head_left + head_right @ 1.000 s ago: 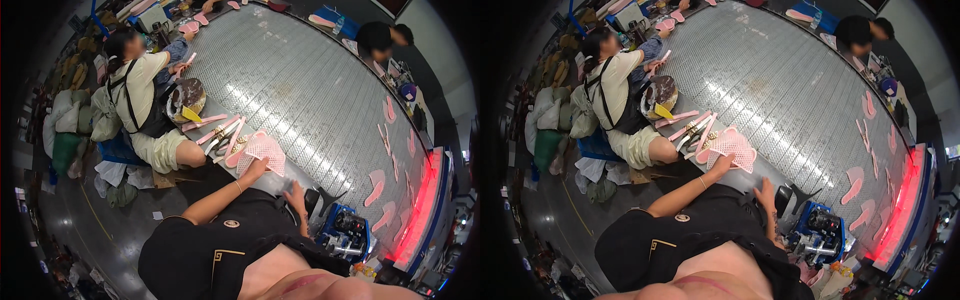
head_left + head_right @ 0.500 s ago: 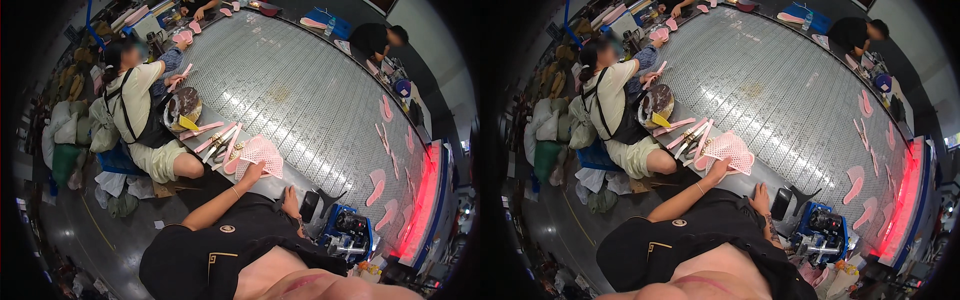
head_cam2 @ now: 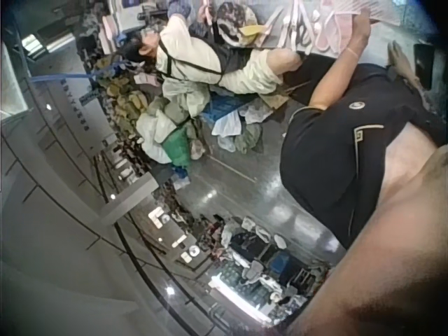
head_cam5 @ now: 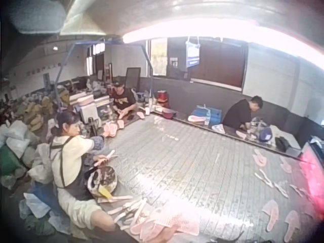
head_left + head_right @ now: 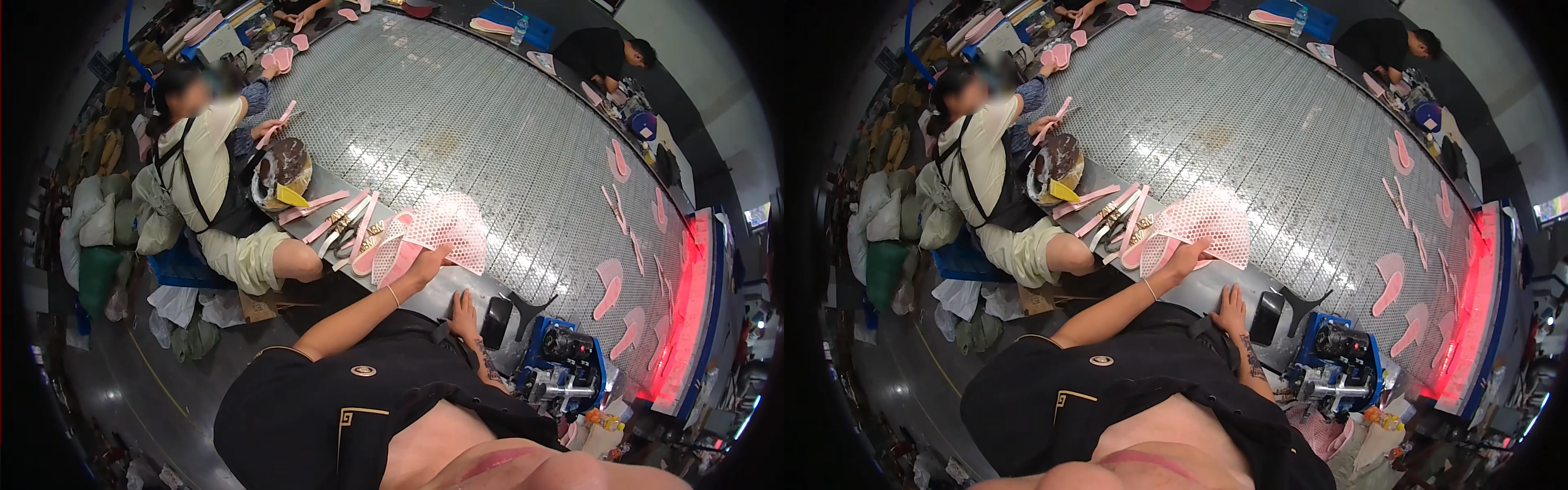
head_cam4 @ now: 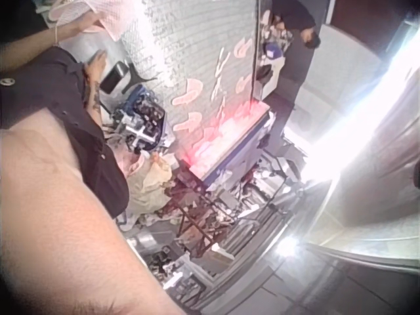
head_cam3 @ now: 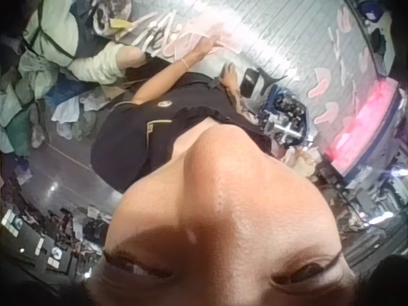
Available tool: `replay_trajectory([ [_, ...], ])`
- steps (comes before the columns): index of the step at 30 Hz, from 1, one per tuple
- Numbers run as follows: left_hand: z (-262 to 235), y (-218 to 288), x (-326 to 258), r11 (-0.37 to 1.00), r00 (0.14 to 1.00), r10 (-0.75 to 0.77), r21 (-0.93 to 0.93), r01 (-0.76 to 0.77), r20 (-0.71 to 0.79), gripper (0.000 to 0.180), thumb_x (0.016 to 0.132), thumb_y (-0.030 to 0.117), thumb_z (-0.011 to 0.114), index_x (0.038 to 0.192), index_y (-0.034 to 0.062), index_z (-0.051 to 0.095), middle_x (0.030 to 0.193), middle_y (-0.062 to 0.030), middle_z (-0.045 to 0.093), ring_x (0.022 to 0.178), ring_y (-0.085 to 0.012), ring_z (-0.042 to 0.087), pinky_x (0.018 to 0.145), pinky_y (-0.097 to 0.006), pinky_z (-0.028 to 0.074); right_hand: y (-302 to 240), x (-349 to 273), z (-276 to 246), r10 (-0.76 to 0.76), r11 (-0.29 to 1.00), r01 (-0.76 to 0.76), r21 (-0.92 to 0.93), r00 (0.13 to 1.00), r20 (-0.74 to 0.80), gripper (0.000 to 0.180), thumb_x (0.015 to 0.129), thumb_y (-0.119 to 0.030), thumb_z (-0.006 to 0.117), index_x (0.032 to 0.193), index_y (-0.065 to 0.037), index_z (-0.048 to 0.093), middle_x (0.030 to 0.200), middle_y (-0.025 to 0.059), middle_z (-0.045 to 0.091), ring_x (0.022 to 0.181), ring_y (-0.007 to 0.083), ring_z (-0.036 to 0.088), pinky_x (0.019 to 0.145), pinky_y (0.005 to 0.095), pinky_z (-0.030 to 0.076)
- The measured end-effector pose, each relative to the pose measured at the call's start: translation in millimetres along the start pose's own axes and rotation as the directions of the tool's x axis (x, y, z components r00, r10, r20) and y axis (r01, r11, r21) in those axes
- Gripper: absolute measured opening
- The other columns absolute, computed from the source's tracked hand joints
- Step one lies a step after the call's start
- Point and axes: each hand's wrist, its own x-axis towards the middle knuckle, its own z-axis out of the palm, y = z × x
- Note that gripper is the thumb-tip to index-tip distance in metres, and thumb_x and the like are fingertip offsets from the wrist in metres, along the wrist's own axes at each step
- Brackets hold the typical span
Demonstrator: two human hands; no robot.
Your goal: The person assembles pink flip-flops by hand in a factory setting. They pick up pink footbeds and white mesh straps from a perforated metal table, align the components, and press them together to form finished sandals. The person handles the items one at a time, placing the completed pairs on the table.
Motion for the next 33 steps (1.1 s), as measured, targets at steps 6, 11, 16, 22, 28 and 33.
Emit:
replay_trajectory([
  [6, -13, -46, 13, 0.989, 0.989, -0.14, 0.036, 0.141, -0.047, 0.032, 0.097, 0.019, 0.045, 0.118, -0.0031, 0.055, 0.111, -0.0113, 0.062, 0.098, -0.0204, 0.062, 0.088, -0.034, 0.052, -2, 6, 1, 0.013, 1.0, -0.013, 0.009, 0.999, 0.04, 0.113, 0.066, -0.042, 0.076, 0.15, -0.009, 0.009, 0.155, 0.0235, 0.004, 0.144, 0.0386, 0.004, 0.112, 0.0546, 0.017],
  [11, -1, -41, 6, 0.981, 0.994, -0.11, 0.165, 0.106, 0.018, 0.035, 0.096, 0.02, 0.047, 0.12, -0.0038, 0.055, 0.114, -0.0101, 0.062, 0.096, -0.0205, 0.063, 0.086, -0.034, 0.051, -3, 0, 2, 0.015, 1.0, -0.015, -0.003, 1.0, 0.006, 0.111, 0.067, -0.044, 0.075, 0.15, -0.009, 0.012, 0.155, 0.0219, 0.011, 0.144, 0.0369, 0.006, 0.112, 0.0538, 0.016],
  [16, -1, -44, 1, 0.983, 0.998, -0.062, 0.173, 0.065, -0.023, 0.037, 0.095, 0.025, 0.048, 0.114, -0.0055, 0.059, 0.11, -0.0103, 0.065, 0.098, -0.019, 0.061, 0.087, -0.034, 0.048, -4, -2, 1, 0.007, 1.0, -0.007, 0.025, 1.0, -0.007, 0.106, 0.07, -0.039, 0.076, 0.15, -0.011, 0.014, 0.155, 0.022, 0.01, 0.143, 0.0393, 0.008, 0.111, 0.0534, 0.019],
  [22, -1, -46, -14, 0.99, 0.99, -0.138, -0.017, 0.138, 0.011, 0.034, 0.094, 0.017, 0.05, 0.119, -0.0046, 0.055, 0.115, -0.0113, 0.063, 0.1, -0.0212, 0.063, 0.088, -0.034, 0.051, -8, 1, -40, 0.035, 0.061, -0.262, 0.963, 0.965, 0.261, 0.057, 0.099, -0.042, 0.038, 0.143, -0.006, 0.034, 0.142, 0.0142, 0.044, 0.132, 0.0298, 0.041, 0.107, 0.0448, 0.033],
  [28, 0, -55, -1, 0.958, 0.971, -0.203, -0.18, 0.223, 0.126, 0.032, 0.093, 0.012, 0.051, 0.12, -0.0052, 0.052, 0.114, -0.0143, 0.063, 0.101, -0.0256, 0.064, 0.089, -0.039, 0.053, -44, -23, -123, -0.056, -0.687, 0.008, 0.726, 0.996, -0.064, 0.071, 0.095, -0.06, 0.033, 0.139, -0.004, 0.038, 0.137, 0.0154, 0.048, 0.125, 0.0318, 0.048, 0.106, 0.0475, 0.038],
  [33, 10, -48, 24, 0.926, 0.903, -0.375, 0.045, 0.374, 0.209, 0.033, 0.094, 0.014, 0.052, 0.122, -0.0027, 0.052, 0.111, -0.0117, 0.064, 0.097, -0.023, 0.065, 0.088, -0.039, 0.052, -29, -13, -121, 0.332, -0.346, 0.2, 0.917, 0.94, -0.08, 0.042, 0.092, -0.019, 0.06, 0.127, 0.001, 0.048, 0.118, 0.0132, 0.061, 0.103, 0.0233, 0.063, 0.087, 0.035, 0.053],
])
